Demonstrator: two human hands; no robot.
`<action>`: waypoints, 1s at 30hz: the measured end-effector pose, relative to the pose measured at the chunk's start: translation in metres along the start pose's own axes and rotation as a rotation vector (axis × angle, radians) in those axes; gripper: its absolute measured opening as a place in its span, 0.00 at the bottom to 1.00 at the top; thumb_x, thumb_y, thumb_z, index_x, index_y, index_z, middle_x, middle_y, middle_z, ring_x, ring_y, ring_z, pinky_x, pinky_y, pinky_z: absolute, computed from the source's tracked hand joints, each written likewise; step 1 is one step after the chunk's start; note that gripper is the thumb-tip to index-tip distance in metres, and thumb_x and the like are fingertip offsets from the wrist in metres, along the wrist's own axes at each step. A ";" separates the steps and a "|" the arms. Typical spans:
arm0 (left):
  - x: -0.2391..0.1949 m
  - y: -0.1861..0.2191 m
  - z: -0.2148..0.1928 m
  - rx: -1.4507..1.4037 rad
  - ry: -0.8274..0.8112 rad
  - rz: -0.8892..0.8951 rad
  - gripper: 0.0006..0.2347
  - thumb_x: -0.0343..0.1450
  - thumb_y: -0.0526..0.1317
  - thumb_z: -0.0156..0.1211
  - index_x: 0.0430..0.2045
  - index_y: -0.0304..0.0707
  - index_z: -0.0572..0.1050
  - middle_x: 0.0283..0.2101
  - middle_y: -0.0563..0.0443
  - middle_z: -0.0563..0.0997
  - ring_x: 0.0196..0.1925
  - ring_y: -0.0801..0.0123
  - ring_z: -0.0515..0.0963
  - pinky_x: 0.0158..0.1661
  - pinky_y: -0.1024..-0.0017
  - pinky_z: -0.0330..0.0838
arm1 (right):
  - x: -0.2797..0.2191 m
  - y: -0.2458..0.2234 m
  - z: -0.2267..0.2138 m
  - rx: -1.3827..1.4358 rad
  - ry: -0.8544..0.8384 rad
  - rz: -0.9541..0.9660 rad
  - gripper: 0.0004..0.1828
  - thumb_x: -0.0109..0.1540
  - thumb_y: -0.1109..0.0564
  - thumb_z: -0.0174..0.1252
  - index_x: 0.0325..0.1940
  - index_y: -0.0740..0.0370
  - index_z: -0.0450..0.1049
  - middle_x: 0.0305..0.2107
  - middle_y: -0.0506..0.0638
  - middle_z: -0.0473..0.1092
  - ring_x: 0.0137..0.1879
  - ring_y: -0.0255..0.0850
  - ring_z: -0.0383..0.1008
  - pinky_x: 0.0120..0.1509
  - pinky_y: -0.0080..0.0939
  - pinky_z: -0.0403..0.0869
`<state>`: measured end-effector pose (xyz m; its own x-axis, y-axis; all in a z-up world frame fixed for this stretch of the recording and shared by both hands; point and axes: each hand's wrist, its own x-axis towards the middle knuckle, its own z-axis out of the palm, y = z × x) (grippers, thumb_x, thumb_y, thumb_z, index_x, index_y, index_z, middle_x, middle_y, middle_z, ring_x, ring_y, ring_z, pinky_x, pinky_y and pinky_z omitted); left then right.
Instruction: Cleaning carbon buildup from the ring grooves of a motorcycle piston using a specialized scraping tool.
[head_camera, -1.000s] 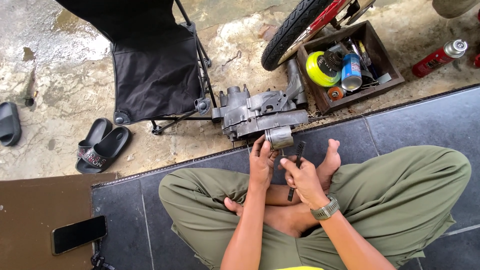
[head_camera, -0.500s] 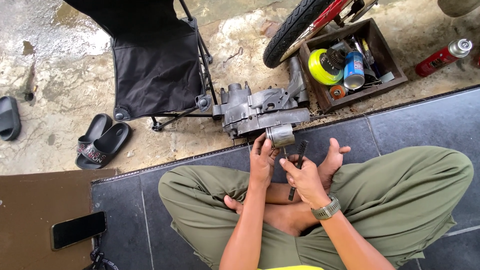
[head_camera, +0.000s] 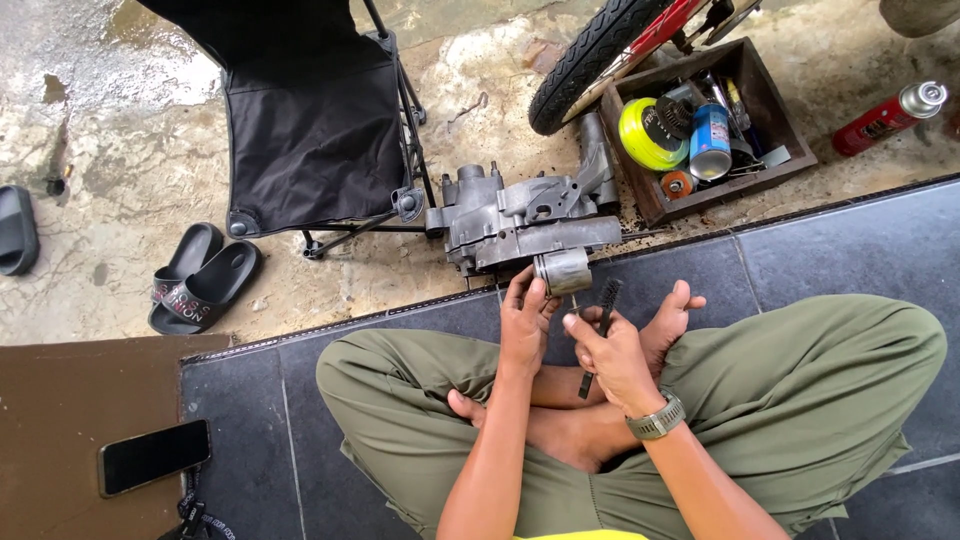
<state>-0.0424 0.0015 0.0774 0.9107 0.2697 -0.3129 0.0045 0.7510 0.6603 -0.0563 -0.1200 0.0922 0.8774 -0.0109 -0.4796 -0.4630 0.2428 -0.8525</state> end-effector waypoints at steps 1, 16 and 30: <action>0.000 0.000 -0.002 0.000 0.000 -0.001 0.19 0.73 0.43 0.65 0.57 0.34 0.72 0.46 0.46 0.77 0.44 0.65 0.82 0.46 0.73 0.81 | -0.006 -0.009 0.005 0.000 0.000 0.001 0.10 0.62 0.64 0.64 0.41 0.66 0.68 0.18 0.54 0.68 0.12 0.29 0.58 0.11 0.28 0.56; -0.011 0.005 -0.007 0.116 -0.071 -0.016 0.21 0.74 0.46 0.64 0.58 0.33 0.69 0.48 0.43 0.75 0.47 0.64 0.79 0.49 0.67 0.79 | -0.008 -0.001 -0.005 -0.081 -0.021 -0.048 0.09 0.61 0.64 0.67 0.37 0.70 0.72 0.12 0.48 0.62 0.13 0.31 0.60 0.14 0.30 0.57; -0.028 0.021 0.010 -0.009 -0.205 0.164 0.32 0.68 0.48 0.65 0.64 0.28 0.62 0.55 0.34 0.71 0.55 0.56 0.76 0.55 0.60 0.76 | -0.040 -0.037 -0.008 -0.162 -0.124 -0.200 0.05 0.61 0.67 0.65 0.33 0.71 0.75 0.09 0.51 0.62 0.14 0.31 0.56 0.17 0.31 0.58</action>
<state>-0.0640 0.0038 0.1065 0.9637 0.2610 -0.0566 -0.1529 0.7129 0.6844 -0.0754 -0.1363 0.1412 0.9575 0.0781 -0.2777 -0.2841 0.0890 -0.9547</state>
